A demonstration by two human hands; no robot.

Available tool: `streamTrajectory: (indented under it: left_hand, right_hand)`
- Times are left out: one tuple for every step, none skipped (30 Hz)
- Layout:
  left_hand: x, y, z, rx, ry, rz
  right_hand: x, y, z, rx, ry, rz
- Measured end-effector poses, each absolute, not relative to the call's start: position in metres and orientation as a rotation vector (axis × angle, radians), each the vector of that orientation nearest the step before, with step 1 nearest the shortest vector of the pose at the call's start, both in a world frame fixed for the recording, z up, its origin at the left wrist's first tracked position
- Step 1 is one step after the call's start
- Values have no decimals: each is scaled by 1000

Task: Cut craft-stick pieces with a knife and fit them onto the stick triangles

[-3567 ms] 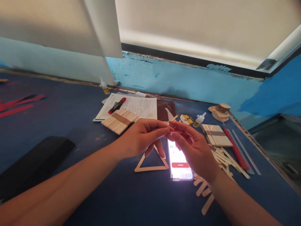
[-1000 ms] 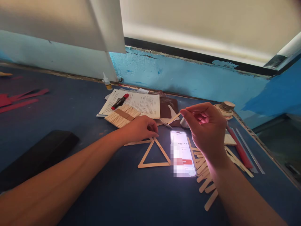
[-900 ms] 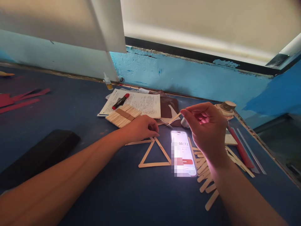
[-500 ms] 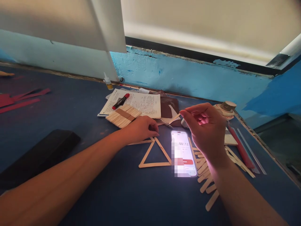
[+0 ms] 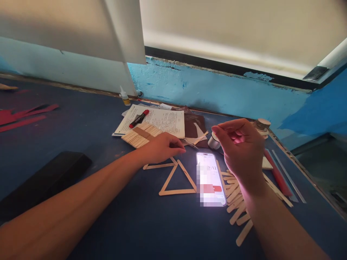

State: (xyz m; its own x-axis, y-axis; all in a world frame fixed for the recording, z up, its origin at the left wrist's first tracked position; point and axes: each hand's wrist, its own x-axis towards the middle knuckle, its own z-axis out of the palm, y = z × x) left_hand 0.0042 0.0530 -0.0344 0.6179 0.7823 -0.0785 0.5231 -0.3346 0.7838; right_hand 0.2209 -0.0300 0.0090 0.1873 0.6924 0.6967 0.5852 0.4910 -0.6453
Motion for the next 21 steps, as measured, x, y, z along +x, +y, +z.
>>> streamTrajectory:
  left_hand:
    - [4, 53, -34, 1994, 1024, 414]
    - [4, 53, -33, 1969, 1023, 433]
    - [4, 54, -33, 1945, 1024, 453]
    - [4, 54, -33, 1924, 1024, 473]
    - [3, 54, -32, 1905, 1022, 494]
    - [3, 54, -32, 1888, 1015, 514]
    - [4, 55, -31, 1871, 1002, 532]
    - [4, 55, -30, 1853, 985, 548]
    - [4, 55, -30, 1834, 965, 561]
    - [4, 54, -29, 1814, 944, 569]
    - [4, 53, -28, 1792, 924, 570]
    - [5, 52, -27, 1769, 902, 564]
    - [5, 50, -26, 1748, 880, 555]
    - [6, 48, -25, 1731, 857, 543]
    - [7, 46, -24, 1708, 828, 532]
    - [8, 43, -23, 1671, 790, 523]
    - [9, 41, -22, 1621, 744, 518]
    - [11, 39, -21, 1558, 696, 520]
    - [12, 37, -20, 1478, 649, 529]
    - [13, 35, -20, 1391, 609, 544]
    - [14, 34, -19, 1315, 583, 564]
  right_hand:
    - [222, -30, 10, -1177, -1477, 100]
    - [223, -29, 11, -1181, -1473, 89]
    - [224, -29, 12, -1186, -1473, 77]
    - [226, -29, 13, -1190, -1472, 62]
    - [227, -29, 15, -1192, -1468, 45]
    - [229, -29, 16, -1196, -1462, 31]
    - [231, -29, 17, -1201, -1456, 18]
    - [233, -29, 18, -1208, -1454, 10]
    - [234, -28, 18, -1218, -1452, 7]
    - [236, -28, 18, -1223, -1445, 4]
    - [236, -28, 18, -1229, -1439, 5]
    - [236, -27, 17, -1233, -1438, 12]
    - [235, -27, 16, -1238, -1442, 28]
    - [234, -26, 15, -1242, -1449, 48]
    - [233, -26, 14, -1246, -1456, 73]
    - [231, -26, 13, -1248, -1467, 103]
    - [229, -26, 12, -1247, -1483, 140]
    - [227, -26, 11, -1240, -1498, 178]
    - [225, -27, 10, -1231, -1515, 219]
    - [223, -27, 9, -1225, -1532, 261]
    - [221, -28, 9, -1221, -1548, 301]
